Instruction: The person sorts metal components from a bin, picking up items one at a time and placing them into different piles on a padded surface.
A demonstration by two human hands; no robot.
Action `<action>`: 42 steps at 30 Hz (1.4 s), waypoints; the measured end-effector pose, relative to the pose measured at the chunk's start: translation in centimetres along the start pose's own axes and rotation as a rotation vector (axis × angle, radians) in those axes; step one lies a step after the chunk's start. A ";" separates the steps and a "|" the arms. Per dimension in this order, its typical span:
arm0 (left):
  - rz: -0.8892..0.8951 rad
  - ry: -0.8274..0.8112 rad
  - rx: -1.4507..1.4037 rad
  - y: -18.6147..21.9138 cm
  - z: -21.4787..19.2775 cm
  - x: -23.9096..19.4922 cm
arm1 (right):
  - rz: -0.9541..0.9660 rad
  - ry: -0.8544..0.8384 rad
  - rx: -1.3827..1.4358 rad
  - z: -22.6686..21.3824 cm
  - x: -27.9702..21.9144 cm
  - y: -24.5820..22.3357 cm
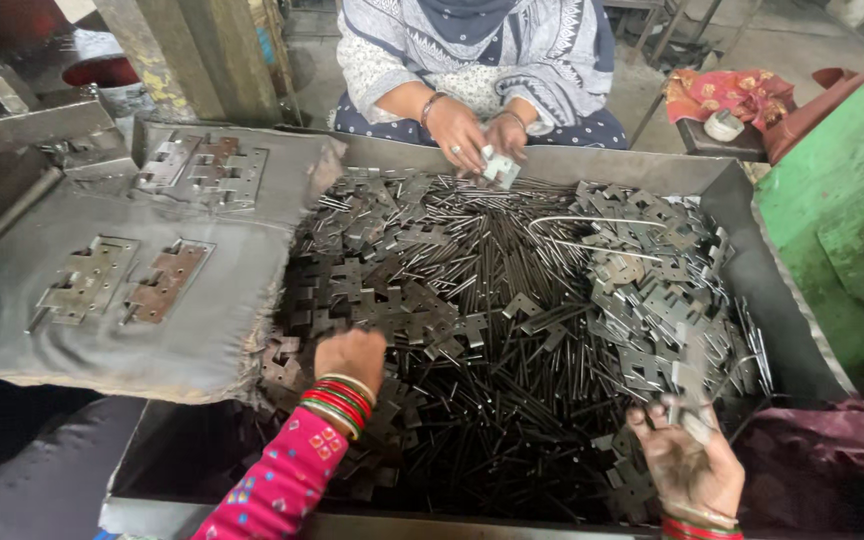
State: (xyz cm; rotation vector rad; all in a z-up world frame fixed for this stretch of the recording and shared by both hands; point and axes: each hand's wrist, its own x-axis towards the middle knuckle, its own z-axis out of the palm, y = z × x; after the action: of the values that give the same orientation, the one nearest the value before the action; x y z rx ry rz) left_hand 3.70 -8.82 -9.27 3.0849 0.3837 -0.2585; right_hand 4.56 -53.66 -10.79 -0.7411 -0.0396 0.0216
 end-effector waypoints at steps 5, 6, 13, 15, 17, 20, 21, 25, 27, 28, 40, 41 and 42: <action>-0.053 0.364 0.184 -4.3 10.3 5.2 | -0.061 0.032 0.031 4.4 -0.4 -0.3; -0.066 0.535 0.241 -4.6 11.4 6.0 | 0.049 0.107 -0.151 5.3 -0.3 0.0; -0.044 0.188 0.133 -3.9 6.0 4.0 | -0.190 -0.323 -1.707 7.0 3.6 10.7; -0.043 0.009 0.001 -2.4 2.6 2.9 | 0.057 -0.425 -1.983 7.2 5.3 14.0; -0.017 0.018 -0.073 -1.5 0.7 2.0 | 0.046 -0.485 -2.009 6.7 6.0 17.1; 0.147 0.032 -0.476 -1.8 -0.2 2.2 | -0.255 -0.564 -1.966 5.4 7.3 18.3; 0.282 0.031 -0.803 -2.1 0.0 2.4 | -0.531 -0.582 -1.873 5.1 7.4 17.9; 0.309 -0.157 -1.313 -2.0 0.3 3.8 | -0.226 -0.166 -1.298 4.8 7.5 12.1; 0.098 -0.211 -1.677 -2.1 -0.2 3.8 | -0.025 0.164 -0.967 4.6 6.8 8.3; 0.099 -0.212 -1.675 -1.8 -0.4 3.5 | 0.066 0.364 -0.849 4.4 6.3 6.6; 0.490 0.269 -1.203 11.7 3.4 -8.2 | 0.550 0.052 -0.062 8.7 -1.5 13.3; 0.551 0.397 -1.002 12.0 3.3 -8.8 | 0.537 0.062 -0.060 9.2 -1.7 13.4; 0.555 0.394 -1.005 11.9 3.1 -8.7 | 0.353 -0.059 -0.293 9.7 -1.9 13.3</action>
State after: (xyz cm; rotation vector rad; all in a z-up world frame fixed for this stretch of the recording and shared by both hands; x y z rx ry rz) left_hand -2.21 -22.63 -10.89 2.0891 -0.2829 0.4306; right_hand 2.15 -37.34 -12.71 -1.0332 0.0337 0.3810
